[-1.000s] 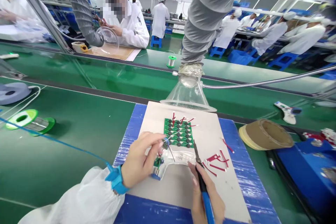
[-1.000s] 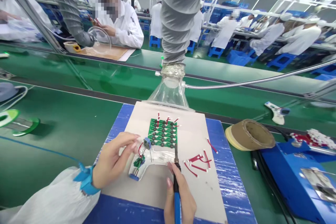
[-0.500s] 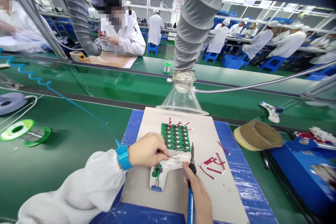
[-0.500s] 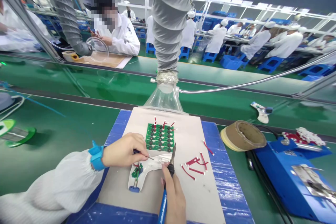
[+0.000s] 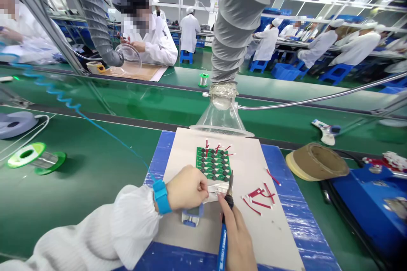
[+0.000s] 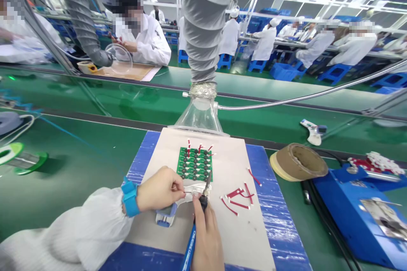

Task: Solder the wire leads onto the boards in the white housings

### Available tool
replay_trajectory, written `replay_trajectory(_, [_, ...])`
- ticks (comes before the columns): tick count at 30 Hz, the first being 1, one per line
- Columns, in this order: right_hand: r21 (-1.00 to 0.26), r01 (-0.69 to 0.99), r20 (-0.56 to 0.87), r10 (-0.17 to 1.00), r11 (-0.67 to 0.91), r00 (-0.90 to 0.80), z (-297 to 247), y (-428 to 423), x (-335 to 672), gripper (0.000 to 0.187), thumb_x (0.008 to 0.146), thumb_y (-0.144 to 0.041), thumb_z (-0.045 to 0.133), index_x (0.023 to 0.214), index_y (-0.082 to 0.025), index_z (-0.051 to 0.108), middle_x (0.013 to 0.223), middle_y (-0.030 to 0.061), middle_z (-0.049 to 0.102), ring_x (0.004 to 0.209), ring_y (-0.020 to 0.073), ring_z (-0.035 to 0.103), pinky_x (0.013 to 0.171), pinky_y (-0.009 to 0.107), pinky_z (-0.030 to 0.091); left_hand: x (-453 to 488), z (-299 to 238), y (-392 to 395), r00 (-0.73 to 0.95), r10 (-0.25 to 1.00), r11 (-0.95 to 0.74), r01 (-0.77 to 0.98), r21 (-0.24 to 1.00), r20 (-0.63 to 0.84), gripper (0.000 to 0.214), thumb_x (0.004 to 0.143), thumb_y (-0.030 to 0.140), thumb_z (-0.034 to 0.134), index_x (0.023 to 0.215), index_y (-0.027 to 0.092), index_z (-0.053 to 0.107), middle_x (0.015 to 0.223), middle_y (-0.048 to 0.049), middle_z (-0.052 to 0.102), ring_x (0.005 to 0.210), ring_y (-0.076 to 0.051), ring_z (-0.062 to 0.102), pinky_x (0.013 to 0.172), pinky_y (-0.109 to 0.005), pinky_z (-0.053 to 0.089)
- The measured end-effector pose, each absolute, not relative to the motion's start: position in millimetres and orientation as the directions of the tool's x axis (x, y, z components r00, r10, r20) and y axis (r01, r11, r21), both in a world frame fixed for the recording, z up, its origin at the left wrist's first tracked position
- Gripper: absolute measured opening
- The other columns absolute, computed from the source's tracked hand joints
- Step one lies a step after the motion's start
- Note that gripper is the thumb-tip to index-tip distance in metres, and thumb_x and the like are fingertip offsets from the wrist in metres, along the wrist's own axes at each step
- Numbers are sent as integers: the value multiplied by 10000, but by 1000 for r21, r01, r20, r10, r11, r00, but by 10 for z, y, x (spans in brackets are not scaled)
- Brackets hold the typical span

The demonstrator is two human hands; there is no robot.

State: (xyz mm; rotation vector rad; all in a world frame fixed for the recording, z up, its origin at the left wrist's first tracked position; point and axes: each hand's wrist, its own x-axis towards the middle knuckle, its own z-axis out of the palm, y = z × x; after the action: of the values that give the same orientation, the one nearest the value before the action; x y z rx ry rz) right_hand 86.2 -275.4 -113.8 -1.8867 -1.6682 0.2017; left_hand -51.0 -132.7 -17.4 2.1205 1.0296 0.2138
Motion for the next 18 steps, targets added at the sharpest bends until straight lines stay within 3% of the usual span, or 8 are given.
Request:
replay_trajectory(4, [-591,807,329,909,-12,254,-1075,-2731,841,442,973,-160,319,1378,-277,448,1269,38,606,1198,174,587,939,298,527,-407,-311,-1377,541,810,-219,637,739,-227,147,694,103,635,624,123,763,556,-28,692,548,-124,596,515,-191,397])
replay_trajectory(10, [-574,819,444,837,-8,320,-933,-2726,852,284,994,-267,392,1170,-230,612,1093,40,701,987,172,691,807,246,544,-417,-395,-1435,452,847,-74,623,778,-281,137,737,162,679,791,151,805,667,-33,743,597,-143,632,577,-221,460])
replay_trajectory(18, [-549,830,609,726,96,319,-766,-2797,863,206,942,-196,532,1141,-215,587,801,19,710,728,158,692,687,266,525,-435,-645,-1587,468,878,-376,546,748,100,142,789,132,685,681,187,759,680,-32,694,747,-198,588,745,-340,452])
